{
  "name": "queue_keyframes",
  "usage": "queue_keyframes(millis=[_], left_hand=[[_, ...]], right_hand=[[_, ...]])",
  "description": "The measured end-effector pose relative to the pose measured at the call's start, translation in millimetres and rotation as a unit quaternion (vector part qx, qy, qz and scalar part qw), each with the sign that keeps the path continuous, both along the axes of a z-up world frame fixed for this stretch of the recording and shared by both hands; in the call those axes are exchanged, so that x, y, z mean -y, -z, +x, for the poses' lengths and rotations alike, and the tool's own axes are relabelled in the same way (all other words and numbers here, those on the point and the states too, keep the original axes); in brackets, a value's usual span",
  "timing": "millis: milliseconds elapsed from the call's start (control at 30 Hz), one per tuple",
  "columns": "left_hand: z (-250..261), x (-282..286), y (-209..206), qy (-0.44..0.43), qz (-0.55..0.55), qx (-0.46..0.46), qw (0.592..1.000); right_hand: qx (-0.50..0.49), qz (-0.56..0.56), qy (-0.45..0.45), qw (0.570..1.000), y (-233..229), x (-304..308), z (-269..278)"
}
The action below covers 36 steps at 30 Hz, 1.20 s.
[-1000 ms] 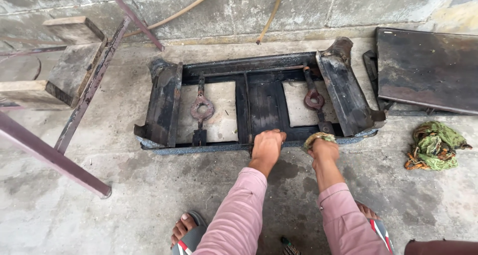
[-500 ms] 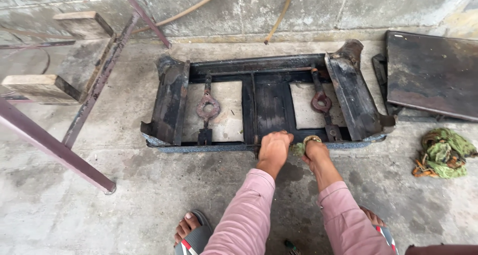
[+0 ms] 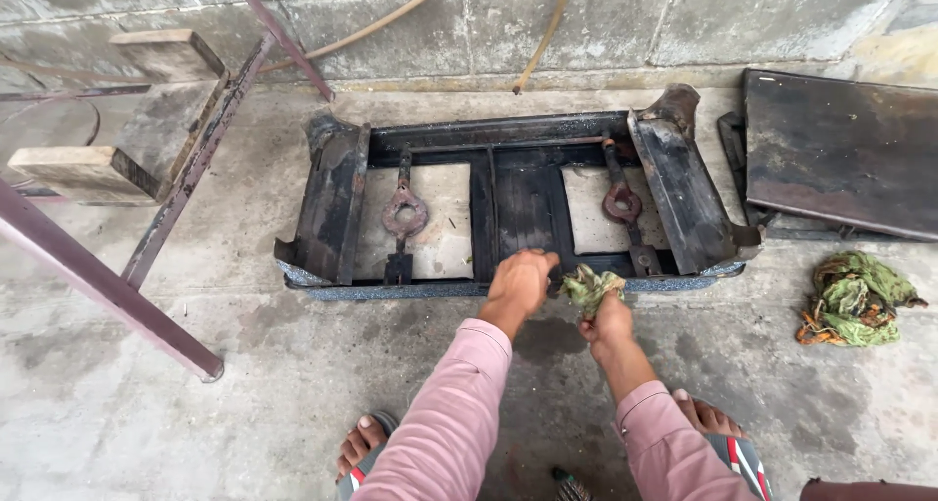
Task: Cleaning the metal frame and burners of a portable gas stove and testing the ignition with matches.
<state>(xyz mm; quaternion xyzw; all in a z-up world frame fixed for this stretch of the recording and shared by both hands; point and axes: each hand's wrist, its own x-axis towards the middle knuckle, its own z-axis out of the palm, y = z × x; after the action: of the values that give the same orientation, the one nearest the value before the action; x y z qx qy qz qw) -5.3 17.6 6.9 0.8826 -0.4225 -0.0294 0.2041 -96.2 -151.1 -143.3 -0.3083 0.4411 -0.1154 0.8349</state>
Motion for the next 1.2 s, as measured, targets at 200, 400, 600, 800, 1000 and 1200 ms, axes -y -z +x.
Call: queue_keyframes(millis=[200,400,600,800,1000,1200], left_hand=[[29.8,-11.9,54.6,-0.053,0.023,-0.034,0.998],[25.1,-20.5,28.5,-0.049,0.024,-0.033,0.998],[34.8,-34.5,20.1,-0.002,-0.049,-0.06,0.997],[32.0,-34.9,9.8,-0.01,-0.034,-0.058,0.998],[38.7,-35.6,29.8,-0.03,-0.05,-0.117,0.991],[34.1,-46.2,2.2,-0.024,-0.097,-0.112,0.989]], right_hand=[[-0.178,-0.123,0.126,0.968,18.6,31.2,-9.3],[-0.168,-0.13,0.16,0.964,-6.4,35.2,-1.5],[-0.155,-0.126,0.186,0.962,-7.3,-17.5,28.6],[-0.145,-0.119,0.217,0.958,4.3,-74.9,60.6],[-0.361,-0.277,-0.03,0.89,7.5,-111.1,91.9],[-0.164,-0.051,0.154,0.973,-24.8,-103.9,76.3]])
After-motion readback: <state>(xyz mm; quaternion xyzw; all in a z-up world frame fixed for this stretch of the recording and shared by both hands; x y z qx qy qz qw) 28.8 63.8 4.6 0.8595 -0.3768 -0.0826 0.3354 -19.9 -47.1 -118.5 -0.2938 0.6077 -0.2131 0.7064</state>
